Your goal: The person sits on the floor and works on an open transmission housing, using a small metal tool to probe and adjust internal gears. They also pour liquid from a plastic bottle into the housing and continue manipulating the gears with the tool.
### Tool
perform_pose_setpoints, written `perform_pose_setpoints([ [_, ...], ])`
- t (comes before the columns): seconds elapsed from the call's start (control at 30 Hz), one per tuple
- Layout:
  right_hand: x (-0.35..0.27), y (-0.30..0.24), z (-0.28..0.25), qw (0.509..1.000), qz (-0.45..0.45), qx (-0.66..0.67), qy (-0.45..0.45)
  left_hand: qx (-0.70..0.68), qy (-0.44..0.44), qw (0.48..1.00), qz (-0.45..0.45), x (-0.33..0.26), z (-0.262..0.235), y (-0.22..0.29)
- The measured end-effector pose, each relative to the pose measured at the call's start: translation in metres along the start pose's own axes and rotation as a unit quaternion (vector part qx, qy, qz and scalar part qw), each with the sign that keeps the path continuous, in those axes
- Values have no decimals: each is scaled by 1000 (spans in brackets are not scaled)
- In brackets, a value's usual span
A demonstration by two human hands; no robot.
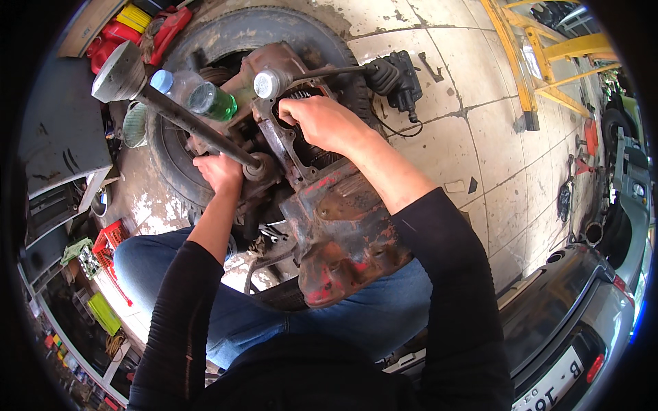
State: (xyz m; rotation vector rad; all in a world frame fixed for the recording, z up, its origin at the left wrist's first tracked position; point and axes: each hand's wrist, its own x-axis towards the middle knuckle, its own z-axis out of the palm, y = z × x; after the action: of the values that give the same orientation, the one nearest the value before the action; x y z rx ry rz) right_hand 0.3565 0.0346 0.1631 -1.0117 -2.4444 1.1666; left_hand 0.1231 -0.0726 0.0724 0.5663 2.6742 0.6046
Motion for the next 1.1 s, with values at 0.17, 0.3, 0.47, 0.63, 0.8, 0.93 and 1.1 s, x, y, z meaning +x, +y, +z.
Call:
perform_pose_setpoints([
  [0.17,2,7,-5,998,18,59,29,-3,-15,1000,-11,0,-1,1],
  [0.3,-1,6,-4,1000,16,8,15,6,-3,1000,-3,2,2,-3],
  [0.47,2,11,2,997,34,55,50,8,-3,1000,5,3,2,-4],
  [0.63,3,4,-1,991,52,77,94,-9,-19,1000,-17,-3,-4,5],
  [0.8,0,2,-30,970,165,83,159,-5,-34,999,-29,-5,-11,10],
  [0.93,-5,4,-31,961,189,152,131,-10,-32,999,-19,-1,-9,6],
  [1.1,-5,-1,-18,970,162,121,133,-16,-31,999,-27,-4,-9,9],
])
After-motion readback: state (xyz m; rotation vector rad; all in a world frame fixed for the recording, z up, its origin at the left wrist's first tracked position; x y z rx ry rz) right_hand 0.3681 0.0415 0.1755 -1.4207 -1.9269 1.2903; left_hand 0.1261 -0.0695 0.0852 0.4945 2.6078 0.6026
